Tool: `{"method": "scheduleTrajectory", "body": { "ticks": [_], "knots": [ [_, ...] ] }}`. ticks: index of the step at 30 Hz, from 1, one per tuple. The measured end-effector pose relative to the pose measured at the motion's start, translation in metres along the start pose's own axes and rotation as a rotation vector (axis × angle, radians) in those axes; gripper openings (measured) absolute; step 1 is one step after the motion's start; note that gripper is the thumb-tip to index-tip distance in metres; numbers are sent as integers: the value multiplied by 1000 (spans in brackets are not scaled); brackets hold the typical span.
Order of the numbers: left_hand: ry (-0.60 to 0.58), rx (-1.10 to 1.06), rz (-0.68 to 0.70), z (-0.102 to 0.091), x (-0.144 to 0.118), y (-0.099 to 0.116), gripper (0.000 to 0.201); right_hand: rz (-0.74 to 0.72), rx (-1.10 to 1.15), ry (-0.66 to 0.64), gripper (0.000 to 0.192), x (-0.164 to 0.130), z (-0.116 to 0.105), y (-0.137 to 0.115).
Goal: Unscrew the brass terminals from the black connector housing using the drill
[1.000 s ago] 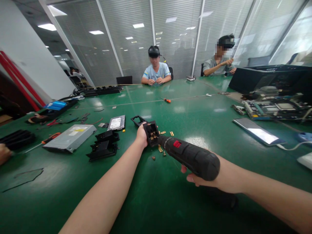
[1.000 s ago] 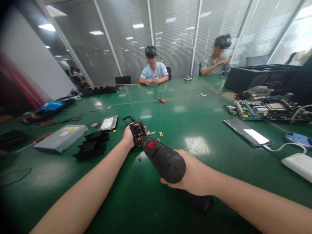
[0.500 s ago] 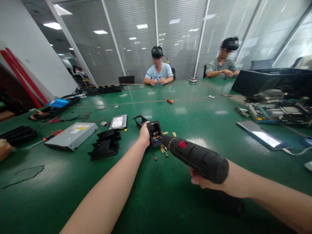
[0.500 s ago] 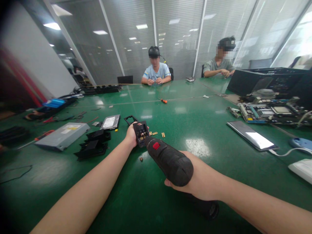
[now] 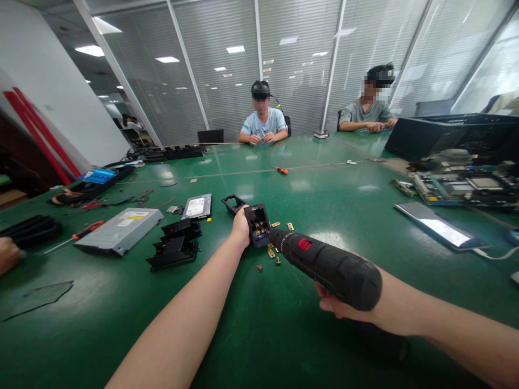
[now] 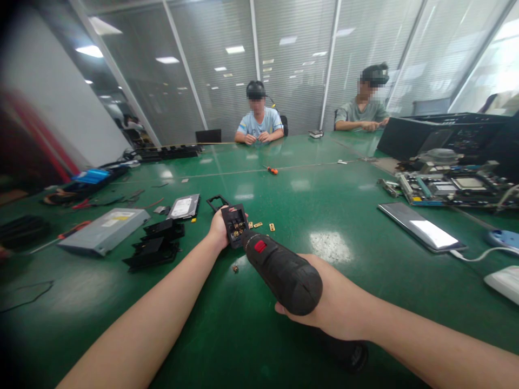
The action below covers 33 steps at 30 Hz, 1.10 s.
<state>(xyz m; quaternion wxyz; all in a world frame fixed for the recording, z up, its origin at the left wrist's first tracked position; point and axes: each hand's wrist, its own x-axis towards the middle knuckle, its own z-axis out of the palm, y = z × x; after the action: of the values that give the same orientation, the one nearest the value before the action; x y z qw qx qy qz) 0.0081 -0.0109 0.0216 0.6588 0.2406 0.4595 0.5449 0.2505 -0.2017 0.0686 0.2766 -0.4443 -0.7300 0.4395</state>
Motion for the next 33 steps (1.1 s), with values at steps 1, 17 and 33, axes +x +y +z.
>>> {"method": "scheduleTrajectory", "body": {
  "ticks": [1,17,33],
  "knots": [
    [1,-5,-5,0,0,0,24,-3,7,-1,25,0,0,-1],
    [2,-21,6,-1,-2,-2,23,8,3,57,34,-3,3,9],
    [2,-26,-17,-1,-2,0,20,14,22,-5,25,1,0,-2]
  ]
}}
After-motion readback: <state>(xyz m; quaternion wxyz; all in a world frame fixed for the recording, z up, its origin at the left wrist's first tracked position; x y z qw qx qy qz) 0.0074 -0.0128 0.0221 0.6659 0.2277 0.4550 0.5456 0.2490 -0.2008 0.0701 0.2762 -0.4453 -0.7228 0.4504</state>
